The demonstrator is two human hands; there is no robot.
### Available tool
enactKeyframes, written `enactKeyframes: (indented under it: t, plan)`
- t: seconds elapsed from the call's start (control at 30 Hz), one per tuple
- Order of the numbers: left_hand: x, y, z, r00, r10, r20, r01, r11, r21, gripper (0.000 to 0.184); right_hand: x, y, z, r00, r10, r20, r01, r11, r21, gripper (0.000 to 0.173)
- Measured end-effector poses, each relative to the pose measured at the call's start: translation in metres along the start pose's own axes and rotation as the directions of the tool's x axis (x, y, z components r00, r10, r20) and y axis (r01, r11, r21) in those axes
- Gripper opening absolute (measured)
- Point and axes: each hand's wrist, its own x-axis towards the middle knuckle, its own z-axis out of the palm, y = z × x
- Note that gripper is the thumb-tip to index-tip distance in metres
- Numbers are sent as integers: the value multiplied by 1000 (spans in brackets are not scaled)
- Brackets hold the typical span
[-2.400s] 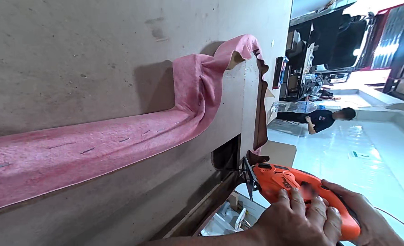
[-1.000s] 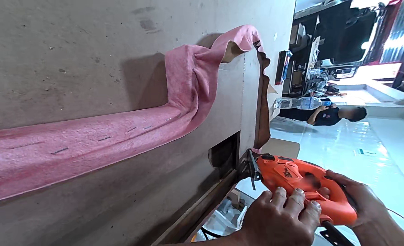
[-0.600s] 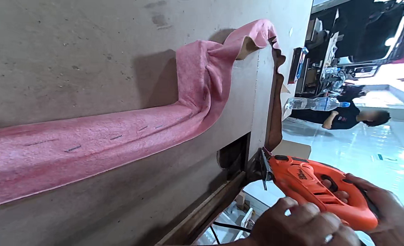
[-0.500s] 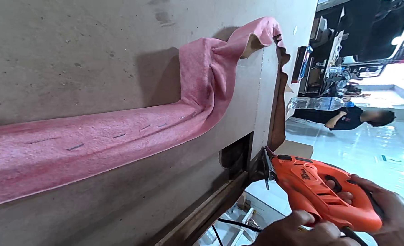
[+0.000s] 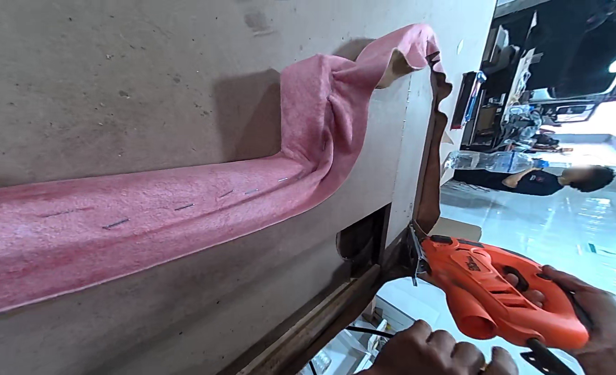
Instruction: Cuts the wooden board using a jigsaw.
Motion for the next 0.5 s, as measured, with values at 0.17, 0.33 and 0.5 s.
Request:
enactKeyframes:
  t: [0.17, 0.33, 0.5]
  plan:
    - [-3, -8, 3, 998, -35, 61, 33, 999, 32, 24, -8, -1, 13, 999, -9, -48, 7, 999, -45, 28]
    - [-7, -11, 11, 995, -32, 93, 25, 997, 72, 22, -2, -3, 13, 998, 4, -57, -6, 999, -34, 29]
    - [-10, -11, 11, 988, -26, 150, 16, 998, 66, 24, -3, -4, 16, 1000, 18, -22, -19, 999, -50, 31]
